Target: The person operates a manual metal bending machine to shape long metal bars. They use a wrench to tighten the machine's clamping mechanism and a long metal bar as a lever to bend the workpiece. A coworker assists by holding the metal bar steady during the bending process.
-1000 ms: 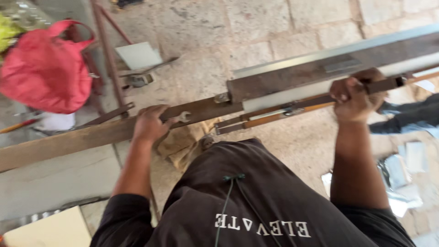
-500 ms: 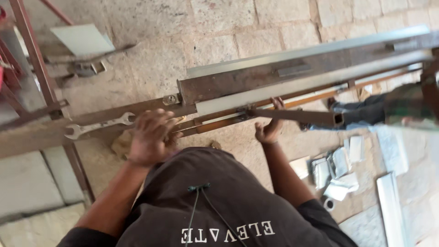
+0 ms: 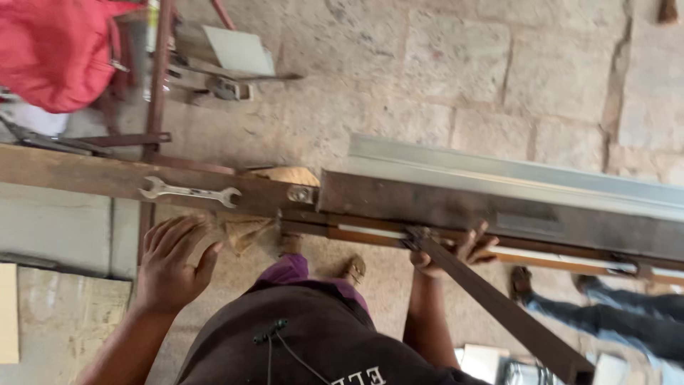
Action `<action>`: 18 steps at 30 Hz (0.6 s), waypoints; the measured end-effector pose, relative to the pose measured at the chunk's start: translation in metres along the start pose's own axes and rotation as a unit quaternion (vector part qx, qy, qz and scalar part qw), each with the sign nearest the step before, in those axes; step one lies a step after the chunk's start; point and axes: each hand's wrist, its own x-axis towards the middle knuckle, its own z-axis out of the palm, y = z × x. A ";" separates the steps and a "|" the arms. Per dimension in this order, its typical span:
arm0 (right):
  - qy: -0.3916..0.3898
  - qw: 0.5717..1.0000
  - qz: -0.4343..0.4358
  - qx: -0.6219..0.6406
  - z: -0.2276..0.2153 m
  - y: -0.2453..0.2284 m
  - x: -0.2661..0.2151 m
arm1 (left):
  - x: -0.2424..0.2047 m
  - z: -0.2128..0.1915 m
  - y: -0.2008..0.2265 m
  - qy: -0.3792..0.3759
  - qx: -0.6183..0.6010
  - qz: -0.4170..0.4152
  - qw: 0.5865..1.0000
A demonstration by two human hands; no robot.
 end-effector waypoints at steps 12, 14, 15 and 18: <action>-0.037 0.996 -0.039 -0.074 -0.003 0.003 0.007 | 0.058 0.015 -0.051 -0.115 0.028 0.007 0.993; -0.021 0.996 -0.051 -0.067 -0.001 0.006 0.004 | 0.056 0.023 -0.052 -0.150 -0.001 -0.035 0.988; -0.011 0.997 -0.056 -0.060 0.002 0.006 0.002 | 0.053 0.021 -0.058 -0.166 -0.012 -0.058 0.984; -0.018 0.995 -0.099 0.027 -0.001 0.009 0.009 | 0.046 0.022 -0.078 -0.172 0.045 -0.025 0.984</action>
